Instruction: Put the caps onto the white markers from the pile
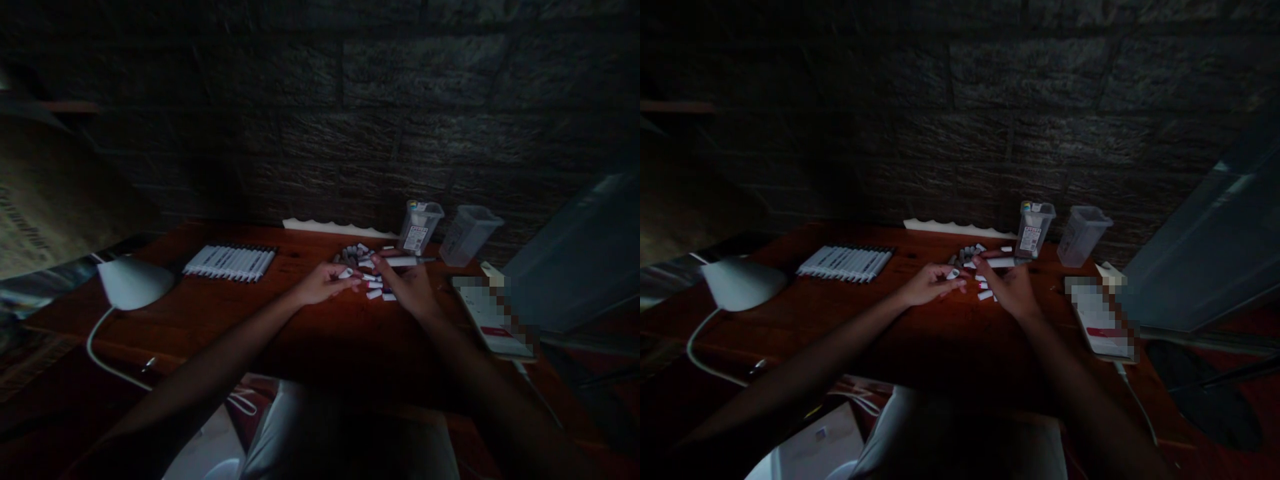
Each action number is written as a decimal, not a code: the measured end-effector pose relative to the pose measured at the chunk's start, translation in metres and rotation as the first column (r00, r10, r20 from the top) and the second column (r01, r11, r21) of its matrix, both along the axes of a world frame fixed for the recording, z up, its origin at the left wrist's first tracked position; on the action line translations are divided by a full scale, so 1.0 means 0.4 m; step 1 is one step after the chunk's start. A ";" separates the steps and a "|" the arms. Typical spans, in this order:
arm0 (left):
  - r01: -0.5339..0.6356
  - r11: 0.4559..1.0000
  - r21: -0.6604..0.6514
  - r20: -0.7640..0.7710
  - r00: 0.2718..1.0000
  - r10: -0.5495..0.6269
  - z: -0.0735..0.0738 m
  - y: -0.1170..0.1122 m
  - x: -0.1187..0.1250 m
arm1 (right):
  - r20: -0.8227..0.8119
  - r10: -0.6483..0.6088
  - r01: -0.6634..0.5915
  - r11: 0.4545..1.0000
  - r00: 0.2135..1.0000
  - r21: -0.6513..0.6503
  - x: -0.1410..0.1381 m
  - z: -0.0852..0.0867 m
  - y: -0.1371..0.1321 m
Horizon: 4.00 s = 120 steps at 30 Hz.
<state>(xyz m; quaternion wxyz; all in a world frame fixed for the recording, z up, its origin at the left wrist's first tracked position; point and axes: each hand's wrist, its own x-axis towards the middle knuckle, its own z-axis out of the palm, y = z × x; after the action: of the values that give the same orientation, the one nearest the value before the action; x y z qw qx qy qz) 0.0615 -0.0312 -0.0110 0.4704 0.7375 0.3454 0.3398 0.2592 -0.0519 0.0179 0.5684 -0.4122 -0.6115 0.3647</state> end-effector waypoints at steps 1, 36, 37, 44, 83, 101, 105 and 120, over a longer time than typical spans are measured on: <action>0.004 1.000 0.008 -0.003 1.000 -0.004 0.001 -0.001 0.000 | 0.000 0.019 -0.019 1.000 1.000 -0.017 -0.002 -0.006 0.000; -0.043 0.995 -0.089 0.174 0.983 0.058 -0.007 0.024 -0.007 | 0.030 -0.239 0.241 0.965 0.971 -0.101 0.056 -0.001 0.046; -0.054 0.997 -0.057 0.142 0.988 0.061 -0.007 0.022 -0.007 | 0.039 -0.222 0.225 0.968 0.974 -0.108 0.055 -0.001 0.046; -0.005 0.995 0.097 0.027 1.000 0.003 -0.004 0.009 0.004 | 0.050 0.016 -0.010 0.993 0.999 -0.121 0.036 -0.021 0.048; -0.018 0.767 0.641 -0.501 0.747 0.436 -0.049 0.101 -0.101 | 0.147 -0.005 0.017 0.997 0.989 -0.081 0.048 -0.038 0.062; -0.178 0.900 0.398 -0.166 0.951 0.261 -0.007 0.054 -0.073 | -0.161 0.062 -0.093 0.977 0.985 -0.193 0.036 -0.029 0.053; 0.029 0.982 0.185 0.015 0.999 -0.033 -0.008 0.033 -0.046 | -0.174 0.151 -0.184 0.964 0.973 -0.192 0.025 -0.022 0.036; -0.061 0.990 0.126 0.138 0.989 0.043 -0.006 0.017 -0.012 | 0.054 0.077 -0.076 0.997 0.996 -0.023 0.017 0.008 0.000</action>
<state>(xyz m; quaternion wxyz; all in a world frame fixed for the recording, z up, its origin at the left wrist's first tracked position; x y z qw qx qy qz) 0.0568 -0.0245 -0.0134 0.4345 0.7327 0.3091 0.4229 0.2658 -0.0520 0.0210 0.5328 -0.4043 -0.6382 0.3813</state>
